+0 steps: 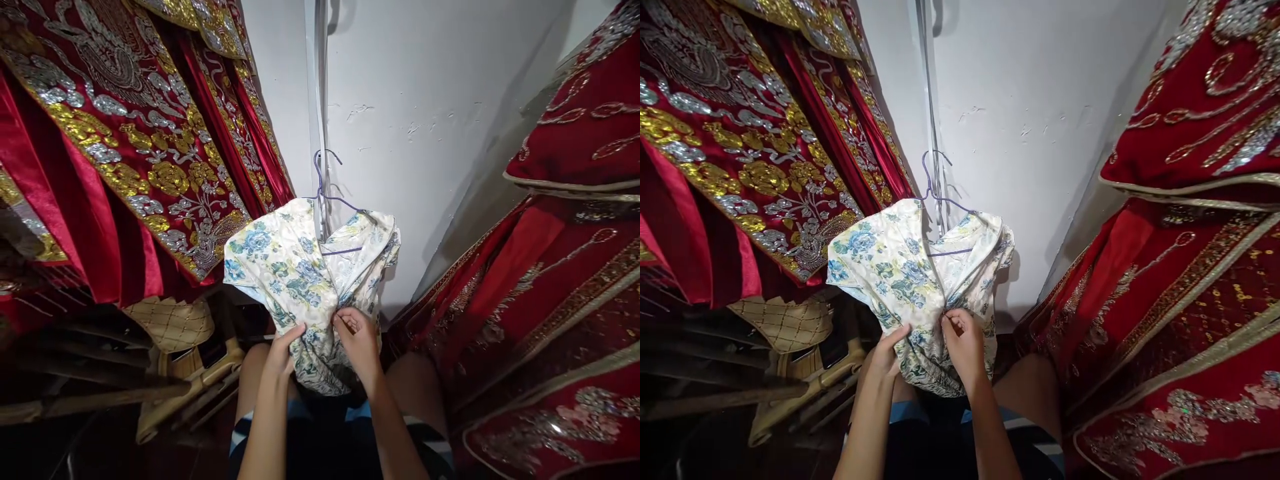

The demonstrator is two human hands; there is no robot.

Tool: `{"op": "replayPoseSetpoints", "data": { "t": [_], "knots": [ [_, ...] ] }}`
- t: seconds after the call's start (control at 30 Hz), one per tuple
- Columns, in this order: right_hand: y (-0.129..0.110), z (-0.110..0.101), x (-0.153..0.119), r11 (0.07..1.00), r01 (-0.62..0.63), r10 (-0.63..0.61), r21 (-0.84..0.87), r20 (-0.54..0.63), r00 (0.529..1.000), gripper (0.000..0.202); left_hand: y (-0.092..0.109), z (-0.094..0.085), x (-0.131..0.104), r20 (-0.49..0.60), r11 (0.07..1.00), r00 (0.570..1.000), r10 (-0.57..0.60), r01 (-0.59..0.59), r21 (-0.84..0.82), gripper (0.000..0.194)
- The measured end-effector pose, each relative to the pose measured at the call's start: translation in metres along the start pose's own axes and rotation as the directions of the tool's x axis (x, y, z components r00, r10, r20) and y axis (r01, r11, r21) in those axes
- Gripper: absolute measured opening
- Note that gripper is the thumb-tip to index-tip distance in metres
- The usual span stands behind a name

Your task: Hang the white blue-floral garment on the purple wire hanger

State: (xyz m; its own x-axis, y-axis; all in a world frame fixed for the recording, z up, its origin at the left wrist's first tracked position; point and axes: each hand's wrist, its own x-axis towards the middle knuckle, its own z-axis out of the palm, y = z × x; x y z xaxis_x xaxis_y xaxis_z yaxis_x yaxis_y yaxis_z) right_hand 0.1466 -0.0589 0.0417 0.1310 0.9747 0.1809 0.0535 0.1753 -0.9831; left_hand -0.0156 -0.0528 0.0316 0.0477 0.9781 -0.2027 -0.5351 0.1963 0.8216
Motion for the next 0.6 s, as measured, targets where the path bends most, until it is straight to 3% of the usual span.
{"op": "replayPoseSetpoints", "data": {
  "t": [0.1, 0.33, 0.47, 0.6],
  "knots": [
    [0.002, 0.002, 0.001, 0.999, 0.045, -0.046, -0.020, -0.017, 0.999, 0.024, -0.002, 0.007, 0.002, -0.078, 0.997, 0.996, 0.040, -0.045, -0.059, 0.060],
    [0.006, -0.005, -0.002, 0.998, 0.051, -0.055, -0.030, -0.155, 0.986, 0.022, -0.002, 0.012, 0.001, -0.097, 0.996, 0.995, 0.012, -0.020, -0.082, 0.067],
    [0.007, -0.006, -0.002, 0.999, 0.042, -0.045, -0.024, -0.157, 0.987, 0.019, 0.001, 0.007, 0.000, -0.056, 0.986, 0.996, -0.076, 0.066, -0.154, 0.060],
    [0.006, -0.006, -0.002, 0.992, 0.110, -0.119, -0.067, -0.148, 0.982, 0.015, 0.002, 0.006, 0.000, -0.006, 0.973, 0.993, -0.114, 0.111, -0.200, 0.051]
  ]
}}
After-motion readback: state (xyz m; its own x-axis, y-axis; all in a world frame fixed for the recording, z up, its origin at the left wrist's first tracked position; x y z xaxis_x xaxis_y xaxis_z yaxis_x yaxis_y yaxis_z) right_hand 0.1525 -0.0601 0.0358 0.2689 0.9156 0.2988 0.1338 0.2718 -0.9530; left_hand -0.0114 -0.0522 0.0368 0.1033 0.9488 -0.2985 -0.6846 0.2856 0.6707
